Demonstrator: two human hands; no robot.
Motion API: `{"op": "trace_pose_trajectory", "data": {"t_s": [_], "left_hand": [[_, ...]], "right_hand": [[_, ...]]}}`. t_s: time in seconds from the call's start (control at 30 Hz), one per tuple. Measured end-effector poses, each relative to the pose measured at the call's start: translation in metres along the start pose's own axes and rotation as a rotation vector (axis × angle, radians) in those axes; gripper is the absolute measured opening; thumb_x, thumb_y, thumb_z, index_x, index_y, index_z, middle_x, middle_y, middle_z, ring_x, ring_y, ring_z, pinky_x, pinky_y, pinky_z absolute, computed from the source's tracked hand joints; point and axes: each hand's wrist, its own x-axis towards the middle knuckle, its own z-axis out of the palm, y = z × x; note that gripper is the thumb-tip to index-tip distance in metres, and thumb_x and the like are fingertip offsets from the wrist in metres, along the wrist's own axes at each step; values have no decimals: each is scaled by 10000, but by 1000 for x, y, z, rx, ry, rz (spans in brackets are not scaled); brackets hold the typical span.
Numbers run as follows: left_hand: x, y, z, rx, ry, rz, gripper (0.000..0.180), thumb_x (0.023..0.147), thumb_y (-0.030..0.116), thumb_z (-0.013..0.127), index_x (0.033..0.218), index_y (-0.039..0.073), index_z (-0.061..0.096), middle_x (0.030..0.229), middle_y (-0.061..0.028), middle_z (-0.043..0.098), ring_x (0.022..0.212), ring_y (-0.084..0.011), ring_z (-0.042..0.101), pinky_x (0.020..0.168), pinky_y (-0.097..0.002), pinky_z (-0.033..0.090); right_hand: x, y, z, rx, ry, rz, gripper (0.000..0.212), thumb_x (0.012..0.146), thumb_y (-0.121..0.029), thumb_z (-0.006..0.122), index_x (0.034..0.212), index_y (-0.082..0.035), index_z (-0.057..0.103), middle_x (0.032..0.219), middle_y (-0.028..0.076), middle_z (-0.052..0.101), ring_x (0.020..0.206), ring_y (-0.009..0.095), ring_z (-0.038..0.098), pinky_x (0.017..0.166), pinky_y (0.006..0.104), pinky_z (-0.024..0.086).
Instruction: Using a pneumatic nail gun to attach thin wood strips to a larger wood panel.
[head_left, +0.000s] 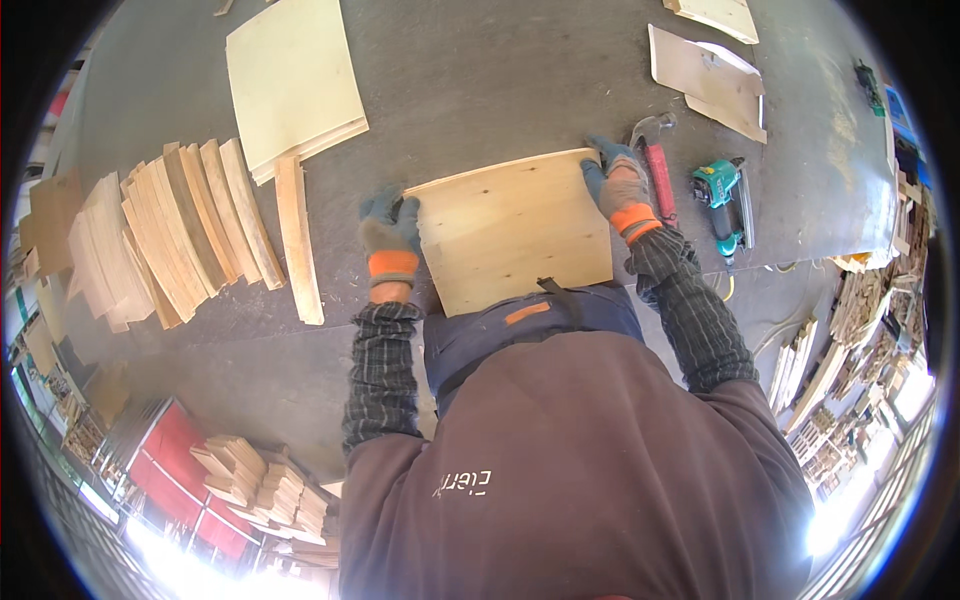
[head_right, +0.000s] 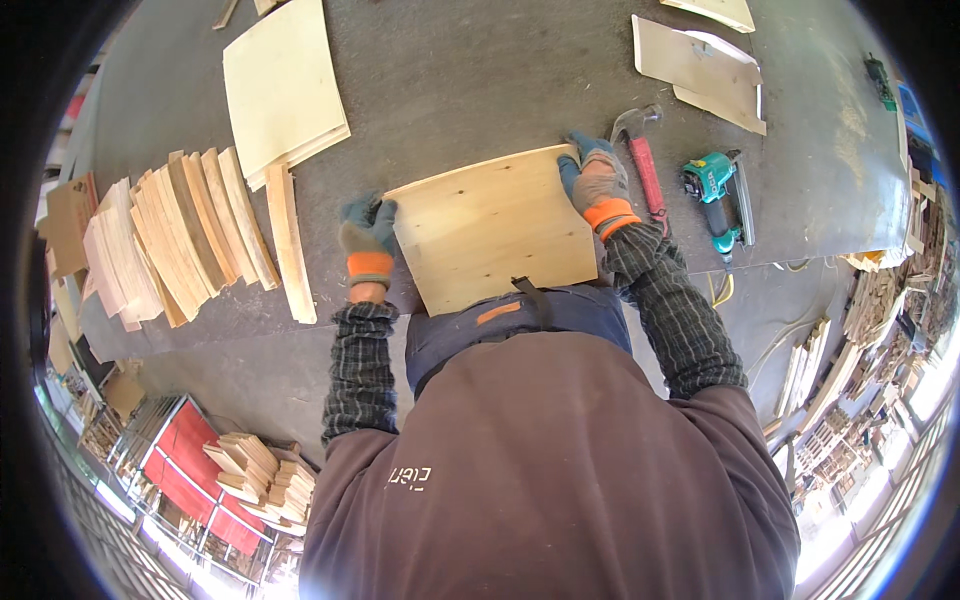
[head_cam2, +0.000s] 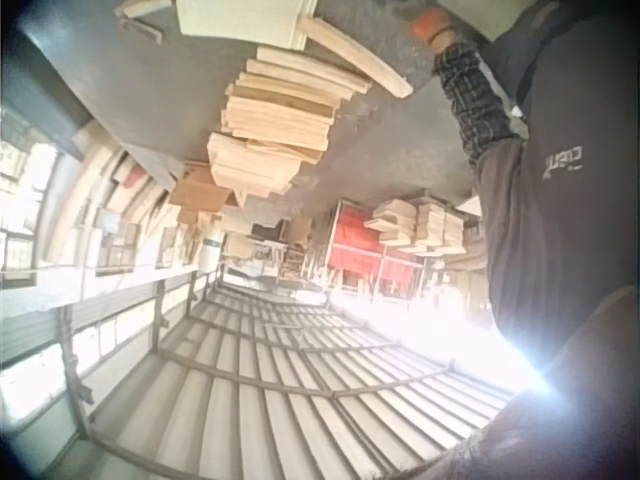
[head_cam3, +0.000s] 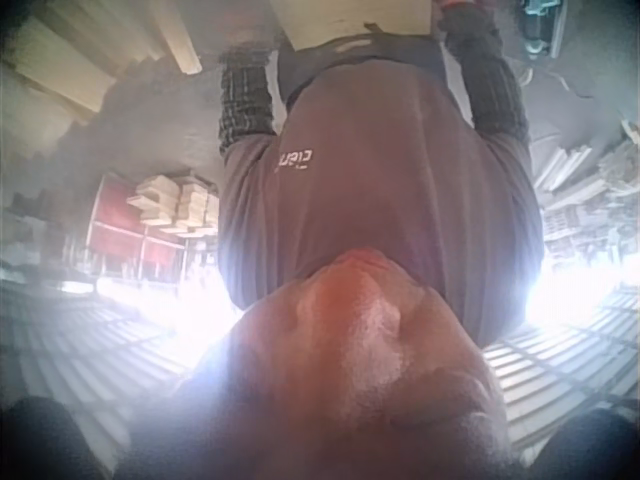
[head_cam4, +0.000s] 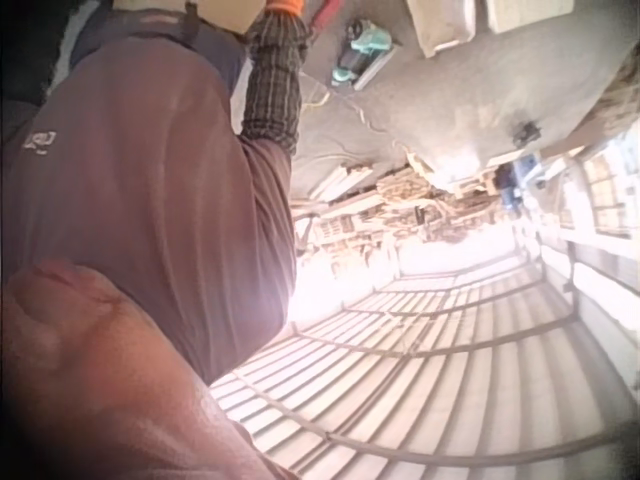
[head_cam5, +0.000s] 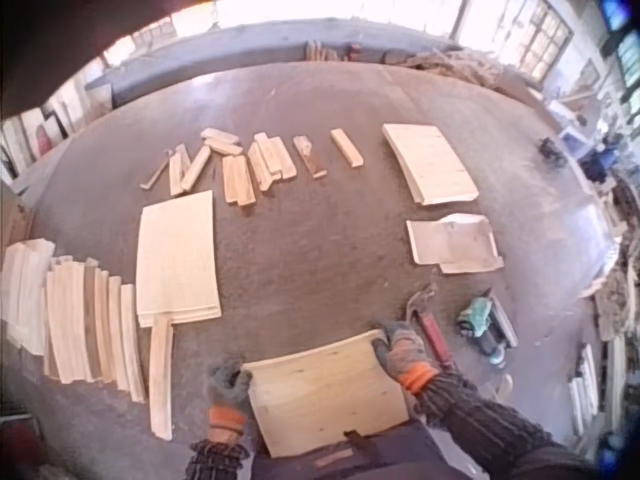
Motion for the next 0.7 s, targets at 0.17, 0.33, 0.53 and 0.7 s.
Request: {"op": "trace_pose_trajectory", "data": {"t_s": [0.17, 0.33, 0.53, 0.7], "left_hand": [[-13, -6, 14, -22, 52, -327, 337, 916, 206, 750, 1141, -44, 768, 1055, -246, 766, 932, -350, 743, 837, -424, 568], [-16, -16, 19, -120, 107, -432, 345, 904, 199, 761, 1153, -39, 772, 1070, -247, 771, 942, -342, 745, 848, -405, 565], [-11, -15, 21, -89, 121, -403, 324, 917, 175, 771, 1140, -60, 769, 1026, -206, 787, 897, -258, 734, 835, -370, 569], [-10, -4, 17, -78, 53, -528, 318, 901, 173, 766, 1106, -69, 770, 993, -232, 781, 871, -283, 740, 817, -386, 567]], "right_hand": [[4, 12, 10, 87, -17, 42, 542, 933, -326, 699, 1415, -85, 641, 1398, 238, 640, 1287, 419, 609, 1108, 467, 484], [2, 3, 13, 36, -6, 25, 536, 936, -333, 698, 1408, -85, 645, 1392, 238, 646, 1267, 425, 621, 1099, 461, 490], [-2, 2, 14, -44, 48, 44, 532, 938, -346, 695, 1406, -97, 647, 1356, 235, 659, 1238, 423, 634, 1079, 469, 502], [-6, -1, 12, -23, 68, 66, 538, 929, -370, 709, 1392, -101, 661, 1340, 239, 660, 1231, 427, 633, 1064, 482, 505]]}}
